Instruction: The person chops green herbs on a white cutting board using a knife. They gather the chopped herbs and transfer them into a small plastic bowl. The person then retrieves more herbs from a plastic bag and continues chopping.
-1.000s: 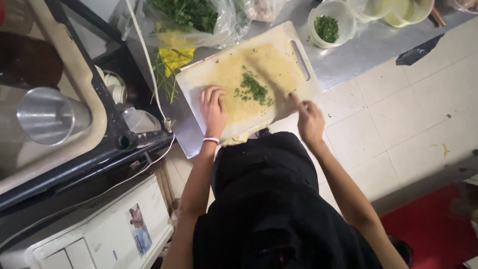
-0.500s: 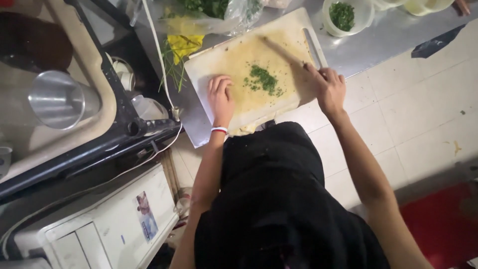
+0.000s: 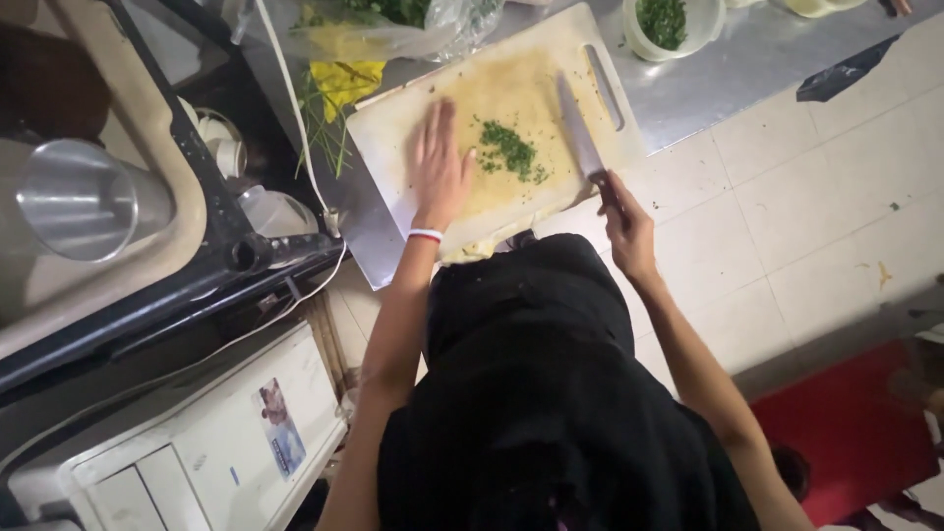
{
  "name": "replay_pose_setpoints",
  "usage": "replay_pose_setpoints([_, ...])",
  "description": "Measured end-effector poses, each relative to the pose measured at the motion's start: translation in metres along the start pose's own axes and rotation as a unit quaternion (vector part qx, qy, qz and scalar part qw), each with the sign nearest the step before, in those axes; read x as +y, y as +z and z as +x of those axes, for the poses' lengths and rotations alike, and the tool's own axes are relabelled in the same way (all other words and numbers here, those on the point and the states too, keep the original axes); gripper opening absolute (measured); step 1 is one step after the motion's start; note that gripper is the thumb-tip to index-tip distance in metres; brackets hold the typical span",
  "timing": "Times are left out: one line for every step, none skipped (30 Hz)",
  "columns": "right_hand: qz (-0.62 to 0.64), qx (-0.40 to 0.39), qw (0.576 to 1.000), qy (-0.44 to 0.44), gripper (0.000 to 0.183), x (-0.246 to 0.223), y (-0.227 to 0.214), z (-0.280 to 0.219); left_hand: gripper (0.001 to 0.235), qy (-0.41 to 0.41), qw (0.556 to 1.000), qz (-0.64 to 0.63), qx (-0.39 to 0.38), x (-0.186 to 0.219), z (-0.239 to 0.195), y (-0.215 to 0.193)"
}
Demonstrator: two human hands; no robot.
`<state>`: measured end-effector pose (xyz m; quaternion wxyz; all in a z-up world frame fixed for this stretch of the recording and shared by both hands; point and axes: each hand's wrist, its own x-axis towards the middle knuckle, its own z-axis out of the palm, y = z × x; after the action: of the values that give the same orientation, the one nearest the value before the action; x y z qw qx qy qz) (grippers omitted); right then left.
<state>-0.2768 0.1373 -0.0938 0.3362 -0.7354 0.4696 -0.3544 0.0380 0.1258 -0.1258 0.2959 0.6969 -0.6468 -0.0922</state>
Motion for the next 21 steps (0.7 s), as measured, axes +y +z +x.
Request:
replay_pose_setpoints([0.068,-0.010,0.994,0.080,0.052,0.005,-0.001,-0.014,0.069,0.004,0.995,0.067,-0.072,0.007,0.004,-0.002])
replay_pose_setpoints([0.136,-0.020,0.978,0.159,0.049,0.009,-0.003,-0.027,0.077,0.008,0.981,0.134,-0.143,0.014,0.007,-0.004])
replay_pose_setpoints([0.134,-0.019,0.977,0.162,0.049,0.015,-0.002,-0.034,0.077,0.009,0.980,0.132,-0.145,0.020,0.003,-0.003])
replay_pose_setpoints([0.146,-0.027,0.974,0.169,0.051,0.021,0.000,-0.041,0.081,0.069,0.984,0.071,-0.147,0.026,-0.001,-0.003])
replay_pose_setpoints([0.159,-0.040,0.971,0.174,0.054,0.027,0.002,-0.046,0.085,0.124,0.982,0.010,-0.145,0.032,-0.007,-0.003])
replay_pose_setpoints([0.158,-0.043,0.971,0.175,0.054,0.021,0.005,-0.050,0.085,0.120,0.982,0.009,-0.145,0.032,-0.016,0.004])
replay_pose_setpoints([0.146,-0.047,0.973,0.174,0.053,0.016,0.011,-0.051,0.086,0.121,0.983,-0.009,-0.138,0.032,-0.023,0.011])
replay_pose_setpoints([0.134,-0.050,0.974,0.173,0.053,0.010,0.016,-0.052,0.087,0.121,0.983,-0.028,-0.132,0.032,-0.029,0.018])
replay_pose_setpoints([0.136,-0.052,0.974,0.173,0.053,0.009,0.022,-0.050,0.087,0.119,0.984,-0.026,-0.132,0.032,-0.032,0.014])
replay_pose_setpoints([0.122,-0.038,0.978,0.164,0.053,0.009,0.028,-0.048,0.085,0.073,0.992,-0.019,-0.104,0.032,-0.036,0.011])
replay_pose_setpoints([0.108,-0.022,0.981,0.160,0.054,0.006,0.034,-0.052,0.084,0.029,0.996,-0.013,-0.081,0.034,-0.042,0.008])
replay_pose_setpoints([0.109,-0.021,0.980,0.164,0.054,0.003,0.039,-0.052,0.084,0.029,0.996,-0.013,-0.086,0.038,-0.051,0.007])
replay_pose_setpoints([0.099,-0.010,0.985,0.144,0.054,0.001,0.043,-0.049,0.093,0.008,0.994,0.050,-0.093,0.043,-0.057,0.007])
replay_pose_setpoints([0.089,0.001,0.988,0.123,0.054,-0.002,0.046,-0.047,0.103,-0.013,0.989,0.112,-0.101,0.049,-0.063,0.006])
replay_pose_setpoints([0.089,0.003,0.989,0.121,0.054,-0.004,0.048,-0.047,0.103,-0.011,0.989,0.112,-0.099,0.051,-0.065,0.012])
replay_pose_setpoints([0.091,0.002,0.989,0.120,0.054,-0.006,0.050,-0.046,0.106,-0.012,0.985,0.125,-0.115,0.053,-0.067,0.017])
replay_pose_setpoints([0.094,0.001,0.988,0.119,0.054,-0.009,0.053,-0.046,0.109,-0.013,0.982,0.138,-0.131,0.054,-0.070,0.022])
replay_pose_setpoints([0.095,0.003,0.988,0.118,0.054,-0.010,0.056,-0.045,0.109,-0.011,0.982,0.139,-0.130,0.057,-0.065,0.019])
replay_pose_setpoints([0.103,-0.007,0.988,0.117,0.054,-0.011,0.057,-0.045,0.106,0.002,0.978,0.164,-0.127,0.062,-0.062,0.016])
replay_pose_setpoints([0.112,-0.017,0.987,0.116,0.054,-0.012,0.058,-0.046,0.104,0.016,0.974,0.188,-0.125,0.066,-0.059,0.015])
replay_pose_setpoints([0.112,-0.017,0.987,0.116,0.054,-0.010,0.060,-0.047,0.104,0.016,0.974,0.189,-0.126,0.073,-0.057,0.010])
